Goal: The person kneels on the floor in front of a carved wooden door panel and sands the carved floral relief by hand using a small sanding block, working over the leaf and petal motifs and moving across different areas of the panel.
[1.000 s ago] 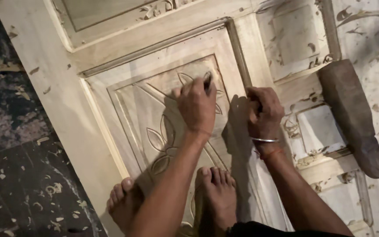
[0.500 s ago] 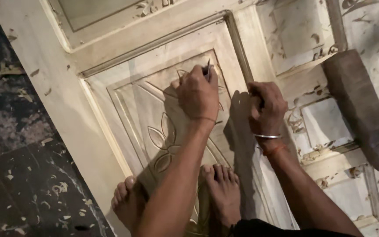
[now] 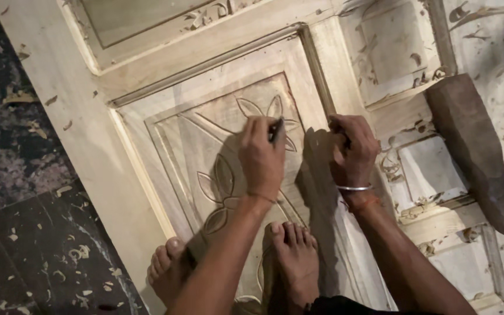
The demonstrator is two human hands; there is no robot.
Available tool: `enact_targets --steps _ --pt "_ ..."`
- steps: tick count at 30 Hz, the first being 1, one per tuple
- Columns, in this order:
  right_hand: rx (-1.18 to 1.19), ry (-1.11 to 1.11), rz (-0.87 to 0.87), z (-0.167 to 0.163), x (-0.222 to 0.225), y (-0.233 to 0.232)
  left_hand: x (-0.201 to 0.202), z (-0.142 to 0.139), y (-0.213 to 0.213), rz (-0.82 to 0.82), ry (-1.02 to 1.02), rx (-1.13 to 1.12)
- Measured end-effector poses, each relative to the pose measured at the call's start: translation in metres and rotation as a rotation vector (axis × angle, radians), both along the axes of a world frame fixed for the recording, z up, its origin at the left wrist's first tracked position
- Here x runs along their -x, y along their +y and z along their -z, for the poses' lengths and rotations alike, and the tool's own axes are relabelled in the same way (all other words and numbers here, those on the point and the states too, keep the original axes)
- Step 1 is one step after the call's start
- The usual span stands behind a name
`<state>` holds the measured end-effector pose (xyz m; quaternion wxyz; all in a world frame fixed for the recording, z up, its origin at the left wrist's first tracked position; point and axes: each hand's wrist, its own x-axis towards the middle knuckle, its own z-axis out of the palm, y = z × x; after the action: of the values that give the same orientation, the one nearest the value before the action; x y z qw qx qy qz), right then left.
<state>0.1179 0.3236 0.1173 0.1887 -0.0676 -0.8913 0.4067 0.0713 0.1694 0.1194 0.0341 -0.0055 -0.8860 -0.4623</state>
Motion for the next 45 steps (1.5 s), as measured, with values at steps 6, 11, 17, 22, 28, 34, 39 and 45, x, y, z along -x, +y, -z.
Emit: enact_targets --steps 6,11,17,22,28,34,39,45 --pt "0.431 -0.165 -0.109 -0.009 -0.012 -0.045 -0.040 -0.006 0.000 0.207 0.051 -0.155" --pt "0.593 -0.253 -0.082 -0.021 -0.012 -0.054 -0.046 -0.011 -0.016 0.373 0.189 -0.069" --pt "0.706 -0.407 0.202 -0.011 0.001 -0.047 -0.031 -0.005 -0.041 0.515 0.165 -0.084" --pt "0.183 -0.317 0.116 -0.004 0.028 -0.042 0.026 0.013 -0.077 0.361 0.355 0.220" --pt "-0.106 -0.106 0.016 0.003 0.052 -0.060 0.035 0.023 -0.091 0.440 0.386 0.347" --pt "-0.212 -0.198 0.021 0.003 0.030 -0.064 0.032 0.019 -0.088 0.473 0.383 0.366" --pt "-0.307 -0.187 0.040 -0.009 0.029 -0.067 0.032 0.016 -0.088 0.477 0.373 0.385" --pt "-0.445 -0.203 0.060 -0.012 0.047 -0.064 0.029 0.017 -0.085 0.461 0.346 0.336"
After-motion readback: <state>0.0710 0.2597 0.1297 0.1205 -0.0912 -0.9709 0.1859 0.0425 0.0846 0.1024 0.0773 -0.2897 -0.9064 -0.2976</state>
